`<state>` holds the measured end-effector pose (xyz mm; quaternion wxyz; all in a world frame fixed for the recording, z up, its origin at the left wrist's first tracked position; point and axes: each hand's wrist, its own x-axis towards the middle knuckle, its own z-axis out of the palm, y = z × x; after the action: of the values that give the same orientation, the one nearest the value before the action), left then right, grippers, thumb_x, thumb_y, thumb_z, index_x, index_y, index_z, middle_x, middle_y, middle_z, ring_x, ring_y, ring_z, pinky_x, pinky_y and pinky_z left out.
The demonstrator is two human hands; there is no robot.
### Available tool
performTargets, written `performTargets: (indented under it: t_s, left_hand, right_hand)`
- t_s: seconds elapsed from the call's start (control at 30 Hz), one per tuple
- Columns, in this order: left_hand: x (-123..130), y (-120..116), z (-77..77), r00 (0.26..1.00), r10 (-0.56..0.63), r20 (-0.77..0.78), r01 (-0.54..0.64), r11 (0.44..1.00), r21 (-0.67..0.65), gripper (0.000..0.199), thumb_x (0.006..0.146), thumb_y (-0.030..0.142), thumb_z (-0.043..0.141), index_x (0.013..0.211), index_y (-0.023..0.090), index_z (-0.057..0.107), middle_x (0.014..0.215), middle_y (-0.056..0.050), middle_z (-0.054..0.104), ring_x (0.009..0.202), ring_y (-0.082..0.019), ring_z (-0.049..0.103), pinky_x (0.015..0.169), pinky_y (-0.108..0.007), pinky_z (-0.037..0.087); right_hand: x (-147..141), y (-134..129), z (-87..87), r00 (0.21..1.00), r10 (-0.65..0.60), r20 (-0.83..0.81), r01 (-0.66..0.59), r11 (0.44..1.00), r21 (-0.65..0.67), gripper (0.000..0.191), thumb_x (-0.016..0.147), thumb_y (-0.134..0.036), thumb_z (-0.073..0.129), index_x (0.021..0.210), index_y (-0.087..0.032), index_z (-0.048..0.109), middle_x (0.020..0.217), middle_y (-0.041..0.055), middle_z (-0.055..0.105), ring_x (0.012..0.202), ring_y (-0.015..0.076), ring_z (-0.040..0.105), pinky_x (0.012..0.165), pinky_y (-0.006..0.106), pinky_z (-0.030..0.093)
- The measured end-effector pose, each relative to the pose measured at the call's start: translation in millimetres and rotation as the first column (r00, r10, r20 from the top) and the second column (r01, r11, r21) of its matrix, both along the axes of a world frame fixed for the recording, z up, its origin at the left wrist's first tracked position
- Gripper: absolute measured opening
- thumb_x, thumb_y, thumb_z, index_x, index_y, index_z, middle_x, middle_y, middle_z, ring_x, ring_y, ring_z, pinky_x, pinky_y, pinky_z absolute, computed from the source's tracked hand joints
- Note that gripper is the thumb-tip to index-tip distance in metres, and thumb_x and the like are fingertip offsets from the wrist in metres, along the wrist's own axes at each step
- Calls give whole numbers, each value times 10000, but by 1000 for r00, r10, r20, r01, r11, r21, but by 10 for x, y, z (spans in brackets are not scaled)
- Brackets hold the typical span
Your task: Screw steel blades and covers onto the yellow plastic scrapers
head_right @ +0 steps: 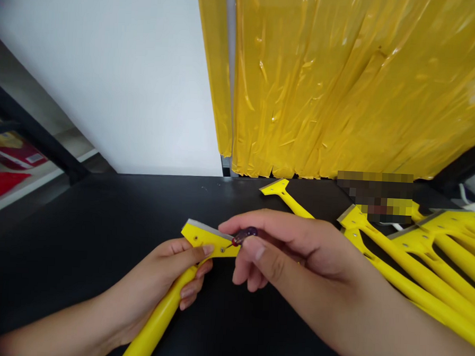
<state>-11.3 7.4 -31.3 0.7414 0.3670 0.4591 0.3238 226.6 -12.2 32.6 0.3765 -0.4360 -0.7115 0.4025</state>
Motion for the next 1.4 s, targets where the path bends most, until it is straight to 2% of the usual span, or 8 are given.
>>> performTargets:
  t_s: [0.13, 0.23, 0.43, 0.63, 0.87, 1.1, 1.3, 1.4]
  left_hand:
    - [1, -5, 9, 1000, -27, -15, 27, 999, 23, 374, 939, 392, 721, 669, 164, 598, 547, 39, 480, 443, -69, 409, 441, -192, 400]
    - [-1, -10, 11, 999, -31, -27, 32, 999, 34, 386, 939, 402, 724, 663, 165, 595, 541, 37, 478, 444, -71, 416, 446, -193, 392]
    - [3, 3, 9, 999, -35, -32, 36, 999, 31, 364, 942, 416, 715, 704, 157, 621, 563, 29, 491, 469, -78, 428, 466, -200, 402]
    - [-3, -7, 15, 998, -53, -35, 55, 997, 45, 364, 945, 402, 709, 691, 162, 607, 577, 36, 475, 471, -76, 422, 476, -207, 401]
    - [4, 7, 19, 999, -44, -4, 44, 999, 32, 349, 941, 382, 714, 693, 165, 599, 581, 38, 483, 470, -75, 429, 479, -208, 401]
    - [9, -1, 34, 999, -42, -26, 42, 999, 24, 384, 952, 392, 705, 662, 167, 590, 537, 36, 481, 451, -75, 418, 471, -204, 390]
    - [11, 5, 10, 999, -35, -20, 36, 999, 41, 384, 952, 386, 695, 655, 165, 592, 538, 29, 488, 447, -75, 417, 463, -202, 380]
    - [7, 6, 7, 999, -32, -22, 32, 999, 39, 371, 941, 385, 711, 666, 164, 596, 572, 29, 496, 460, -74, 419, 475, -207, 397]
  right_hand:
    - [2, 24, 1, 993, -116, 36, 116, 993, 3, 139, 930, -455, 766, 968, -325, 797, 792, -16, 705, 677, 126, 617, 587, 215, 501]
    - [27, 34, -7, 989, -148, -17, 147, 988, -53, 191, 933, -492, 753, 928, -303, 777, 708, -21, 614, 602, 113, 511, 505, 212, 414]
    - [28, 45, -25, 974, 47, -222, -88, 980, -177, 242, 1039, -465, 627, 1197, -354, 772, 793, -9, 713, 710, 125, 643, 683, 235, 549]
    - [15, 3, -6, 991, -118, -71, 119, 993, 9, 89, 929, -361, 772, 924, -293, 714, 737, -35, 638, 647, 116, 572, 552, 189, 480]
    - [73, -23, -3, 997, 61, -41, -60, 997, 40, 185, 1038, -340, 640, 1154, -385, 777, 793, -33, 701, 677, 114, 632, 618, 215, 530]
    - [37, -60, 5, 992, -104, 66, 93, 983, 159, 80, 977, -341, 702, 918, -287, 696, 776, -27, 644, 642, 118, 582, 524, 192, 492]
    - [26, -63, 24, 996, 69, 59, -74, 993, 89, 186, 1040, -301, 621, 1150, -374, 751, 759, -56, 698, 664, 104, 660, 638, 188, 557]
    - [17, -77, 18, 998, 31, 59, -37, 994, 101, 167, 1027, -319, 639, 1153, -344, 746, 839, -32, 741, 716, 130, 693, 643, 218, 573]
